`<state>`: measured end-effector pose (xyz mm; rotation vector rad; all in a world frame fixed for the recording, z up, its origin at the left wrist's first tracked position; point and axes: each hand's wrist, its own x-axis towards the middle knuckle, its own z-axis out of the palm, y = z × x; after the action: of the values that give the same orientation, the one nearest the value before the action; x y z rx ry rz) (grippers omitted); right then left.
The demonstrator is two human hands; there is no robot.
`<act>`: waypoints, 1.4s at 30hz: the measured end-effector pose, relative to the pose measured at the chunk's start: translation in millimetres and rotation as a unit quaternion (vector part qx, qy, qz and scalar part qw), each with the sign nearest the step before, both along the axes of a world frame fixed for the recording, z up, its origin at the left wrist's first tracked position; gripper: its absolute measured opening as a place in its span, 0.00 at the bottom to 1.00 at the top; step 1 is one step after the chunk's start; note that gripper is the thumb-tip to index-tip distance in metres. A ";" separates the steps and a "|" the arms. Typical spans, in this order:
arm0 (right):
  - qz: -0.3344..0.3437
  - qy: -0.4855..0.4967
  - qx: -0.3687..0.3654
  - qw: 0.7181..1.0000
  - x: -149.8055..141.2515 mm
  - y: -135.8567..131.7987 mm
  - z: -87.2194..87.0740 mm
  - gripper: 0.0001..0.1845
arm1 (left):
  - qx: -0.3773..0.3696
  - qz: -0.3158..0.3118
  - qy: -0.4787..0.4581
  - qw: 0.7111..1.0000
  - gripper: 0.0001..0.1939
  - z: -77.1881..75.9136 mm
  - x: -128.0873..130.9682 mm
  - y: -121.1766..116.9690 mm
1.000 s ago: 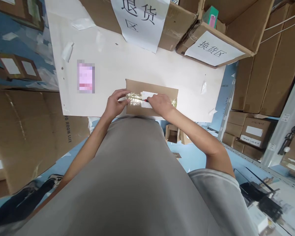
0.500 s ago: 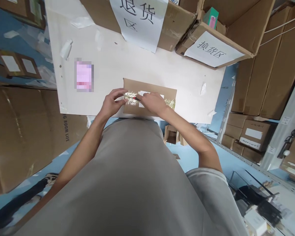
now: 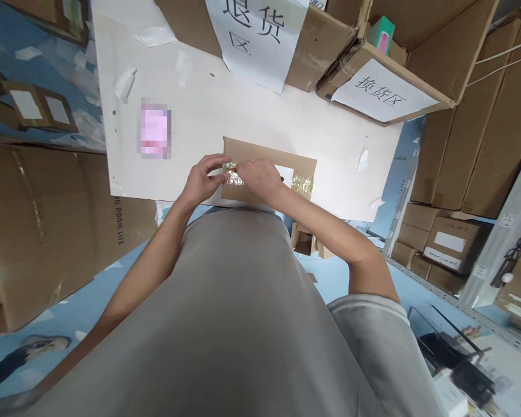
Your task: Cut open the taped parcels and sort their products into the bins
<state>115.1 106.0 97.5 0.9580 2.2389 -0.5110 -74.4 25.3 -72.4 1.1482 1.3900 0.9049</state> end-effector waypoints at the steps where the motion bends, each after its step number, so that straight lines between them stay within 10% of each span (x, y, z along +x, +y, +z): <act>1: -0.004 -0.006 -0.003 1.000 0.4 0.2 0.8 0.27 | 0.000 0.000 0.002 1.000 0.25 0.3 0.0 0.2; 26: -0.120 -0.157 0.022 0.980 241.3 -37.3 15.1 0.27 | -0.023 0.008 0.047 0.999 0.25 12.7 22.3 -1.5; 35: -0.189 -0.004 0.013 0.982 290.5 -58.3 -70.0 0.25 | -0.030 0.036 0.049 0.998 0.31 9.5 25.4 -2.7; 42: -0.440 0.156 0.045 0.883 234.0 -81.9 -132.5 0.30 | -0.028 0.083 0.081 0.993 0.28 4.8 9.6 -6.7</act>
<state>349.1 24.0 -35.0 2.0761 1.9854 -1.0101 -64.7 18.6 -67.7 1.0954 1.6515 0.8986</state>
